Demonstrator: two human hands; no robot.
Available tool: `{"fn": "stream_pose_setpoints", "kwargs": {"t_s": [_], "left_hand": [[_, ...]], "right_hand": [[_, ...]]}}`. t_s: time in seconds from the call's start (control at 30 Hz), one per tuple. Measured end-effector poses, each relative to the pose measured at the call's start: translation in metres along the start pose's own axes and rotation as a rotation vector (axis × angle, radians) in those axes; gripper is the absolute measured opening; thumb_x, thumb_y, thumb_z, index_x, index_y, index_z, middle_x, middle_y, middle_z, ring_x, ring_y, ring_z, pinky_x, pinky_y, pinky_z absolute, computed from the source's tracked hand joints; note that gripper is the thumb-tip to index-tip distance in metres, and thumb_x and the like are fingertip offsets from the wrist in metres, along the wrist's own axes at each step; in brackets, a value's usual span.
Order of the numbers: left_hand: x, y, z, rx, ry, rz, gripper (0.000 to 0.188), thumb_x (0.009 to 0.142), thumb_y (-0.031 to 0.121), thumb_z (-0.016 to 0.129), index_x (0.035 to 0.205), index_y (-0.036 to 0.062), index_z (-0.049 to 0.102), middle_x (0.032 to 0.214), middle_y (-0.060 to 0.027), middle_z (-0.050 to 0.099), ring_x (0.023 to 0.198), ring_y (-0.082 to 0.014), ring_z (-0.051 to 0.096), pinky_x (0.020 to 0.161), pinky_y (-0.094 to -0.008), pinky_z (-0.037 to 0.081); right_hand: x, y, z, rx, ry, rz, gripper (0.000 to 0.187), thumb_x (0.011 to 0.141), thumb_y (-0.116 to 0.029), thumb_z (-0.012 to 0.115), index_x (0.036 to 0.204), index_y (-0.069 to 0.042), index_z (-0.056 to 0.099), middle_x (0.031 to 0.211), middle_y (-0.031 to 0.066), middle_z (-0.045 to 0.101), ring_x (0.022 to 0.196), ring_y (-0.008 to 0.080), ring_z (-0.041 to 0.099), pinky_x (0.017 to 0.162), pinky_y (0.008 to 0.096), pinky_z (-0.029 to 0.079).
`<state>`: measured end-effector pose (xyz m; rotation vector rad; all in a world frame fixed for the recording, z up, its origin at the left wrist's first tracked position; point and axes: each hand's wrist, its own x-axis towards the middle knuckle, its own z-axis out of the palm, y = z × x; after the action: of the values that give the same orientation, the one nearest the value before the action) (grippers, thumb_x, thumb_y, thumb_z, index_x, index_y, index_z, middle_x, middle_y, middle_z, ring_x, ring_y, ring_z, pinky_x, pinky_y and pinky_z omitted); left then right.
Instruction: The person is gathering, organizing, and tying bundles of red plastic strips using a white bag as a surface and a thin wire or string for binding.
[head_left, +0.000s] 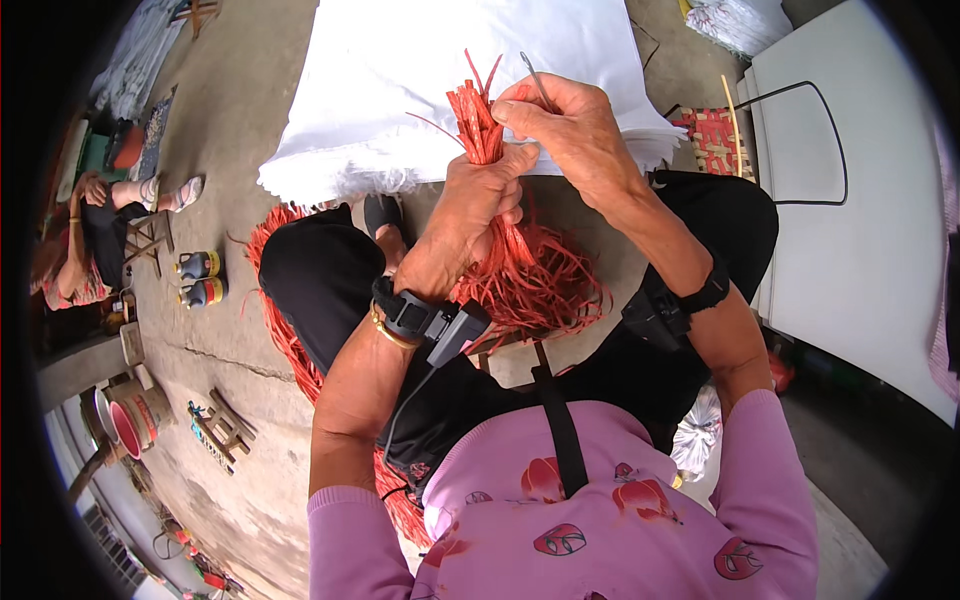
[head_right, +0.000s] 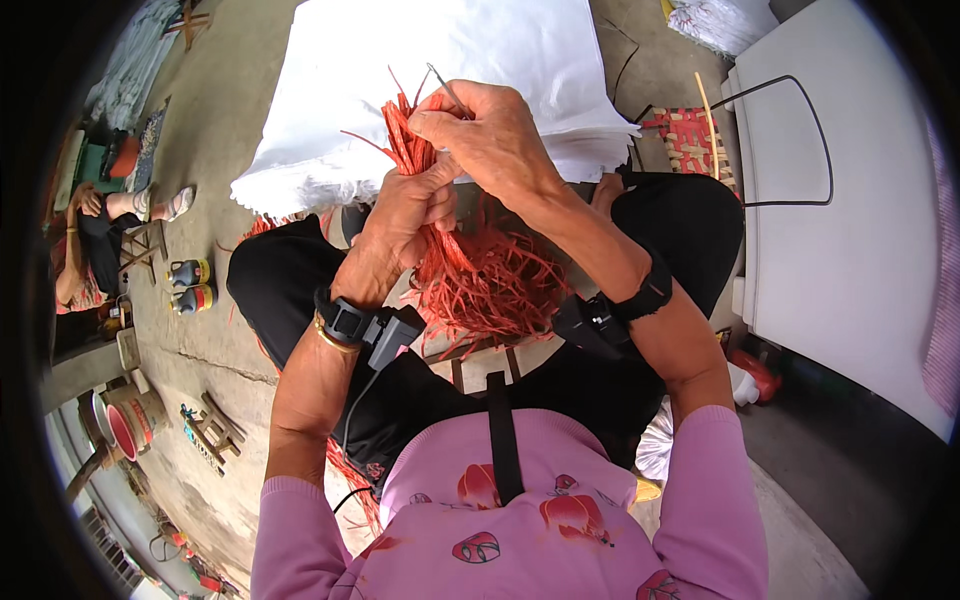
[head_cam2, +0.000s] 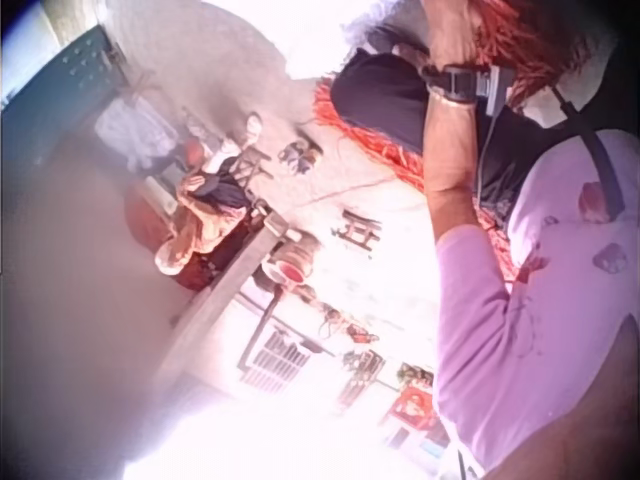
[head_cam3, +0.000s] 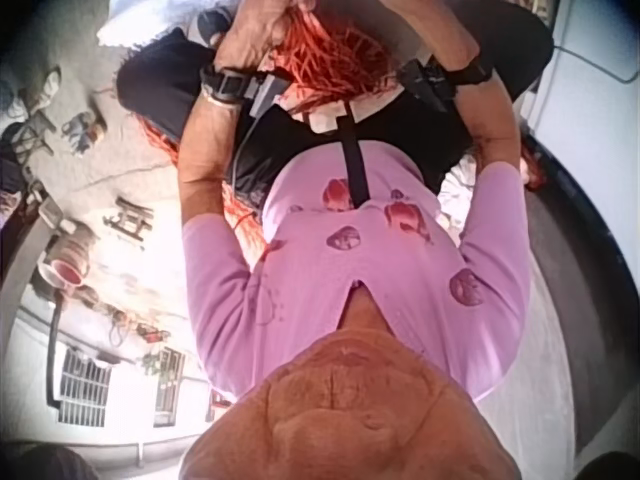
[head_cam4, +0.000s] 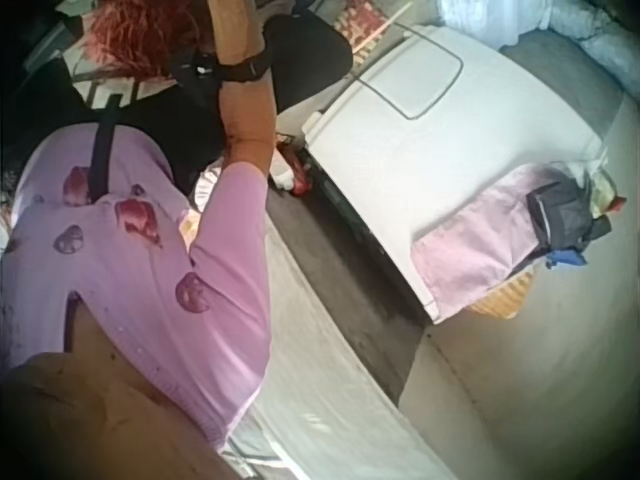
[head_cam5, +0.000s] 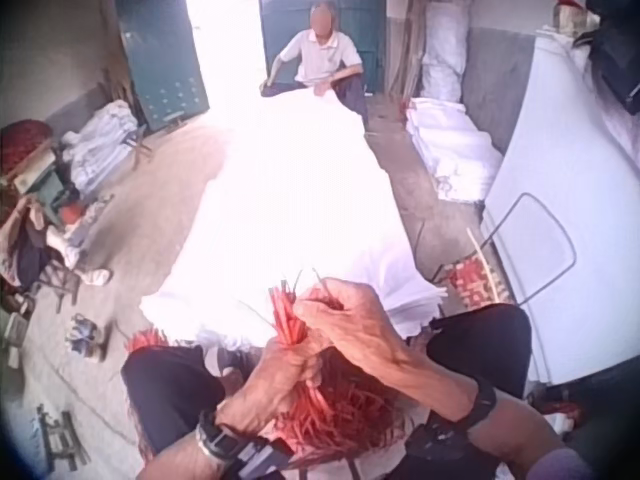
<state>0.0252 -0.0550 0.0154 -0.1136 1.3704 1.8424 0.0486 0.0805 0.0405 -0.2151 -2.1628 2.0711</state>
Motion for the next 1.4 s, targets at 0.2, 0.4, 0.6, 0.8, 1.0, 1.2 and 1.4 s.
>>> {"fn": "stream_pose_setpoints", "kwargs": {"t_s": [0.2, 0.4, 0.6, 0.8, 1.0, 1.2, 1.4], "left_hand": [[0.002, 0.001, -0.001, -0.1, -0.104, 0.117, 0.021, 0.086, 0.022, 0.066, 0.096, 0.006, 0.058, 0.056, 0.0091, 0.028, 0.047, -0.0044, 0.026, 0.046, -0.0217, 0.029], [0.001, 0.004, -0.002, -0.191, -0.174, 0.182, 0.032, 0.094, 0.033, 0.051, 0.106, 0.003, 0.054, 0.057, 0.008, 0.024, 0.047, -0.005, 0.023, 0.046, -0.0207, 0.027], [0.008, -0.004, 0.0, -0.147, -0.032, 0.136, 0.033, 0.096, 0.036, 0.047, 0.098, 0.0038, 0.056, 0.058, 0.0047, 0.034, 0.051, -0.0079, 0.032, 0.055, -0.0246, 0.039], [0.009, 0.011, -0.011, -0.099, 0.244, 0.314, 0.033, 0.092, 0.034, 0.055, 0.089, 0.0023, 0.06, 0.071, -0.0022, 0.058, 0.055, -0.0102, 0.043, 0.058, -0.025, 0.044], [0.003, -0.009, 0.01, 0.079, 0.132, 0.359, 0.026, 0.087, 0.021, 0.064, 0.101, -0.0009, 0.063, 0.073, -0.0017, 0.061, 0.048, -0.0065, 0.045, 0.043, -0.021, 0.039], [0.002, 0.0, 0.012, 0.103, 0.157, 0.33, 0.022, 0.084, 0.008, 0.066, 0.104, -0.0006, 0.061, 0.073, -0.0047, 0.063, 0.047, -0.0071, 0.047, 0.042, -0.0201, 0.039], [0.002, 0.007, 0.001, 0.073, 0.17, 0.328, 0.015, 0.081, 0.003, 0.064, 0.096, 0.0, 0.064, 0.078, -0.0063, 0.066, 0.047, -0.0051, 0.045, 0.041, -0.0194, 0.036]], "right_hand": [[-0.001, 0.01, -0.019, 0.032, 0.071, 0.113, 0.024, 0.086, -0.024, 0.063, 0.098, -0.004, 0.067, 0.077, -0.0023, 0.06, 0.051, 0.0005, 0.031, 0.042, 0.0184, 0.023], [-0.008, 0.016, -0.023, 0.065, 0.041, 0.046, 0.029, 0.091, -0.029, 0.055, 0.1, -0.004, 0.066, 0.069, -0.0048, 0.054, 0.048, 0.0012, 0.027, 0.042, 0.0184, 0.022], [-0.012, 0.002, -0.027, 0.536, -0.297, 0.163, 0.027, 0.092, -0.029, 0.051, 0.089, -0.004, 0.062, 0.062, 0.0016, 0.054, 0.046, 0.0024, 0.03, 0.042, 0.0173, 0.022], [-0.01, -0.006, -0.046, -0.112, -0.234, -0.022, 0.03, 0.091, -0.03, 0.052, 0.084, -0.003, 0.062, 0.067, 0.0018, 0.057, 0.052, 0.0055, 0.042, 0.047, 0.0209, 0.032], [-0.007, 0.031, -0.021, -0.484, 0.154, -0.292, 0.028, 0.087, -0.026, 0.05, 0.081, -0.002, 0.064, 0.074, 0.0171, 0.059, 0.068, 0.0339, 0.056, 0.063, 0.0397, 0.044], [-0.009, 0.026, -0.009, -0.602, 0.175, -0.356, 0.028, 0.088, -0.023, 0.048, 0.078, -0.001, 0.062, 0.07, 0.016, 0.059, 0.067, 0.0336, 0.059, 0.065, 0.0417, 0.046], [-0.009, 0.024, -0.02, -0.748, 0.105, -0.389, 0.024, 0.09, -0.02, 0.051, 0.084, 0.0, 0.061, 0.066, 0.0115, 0.058, 0.061, 0.0252, 0.056, 0.058, 0.0332, 0.044]]}}
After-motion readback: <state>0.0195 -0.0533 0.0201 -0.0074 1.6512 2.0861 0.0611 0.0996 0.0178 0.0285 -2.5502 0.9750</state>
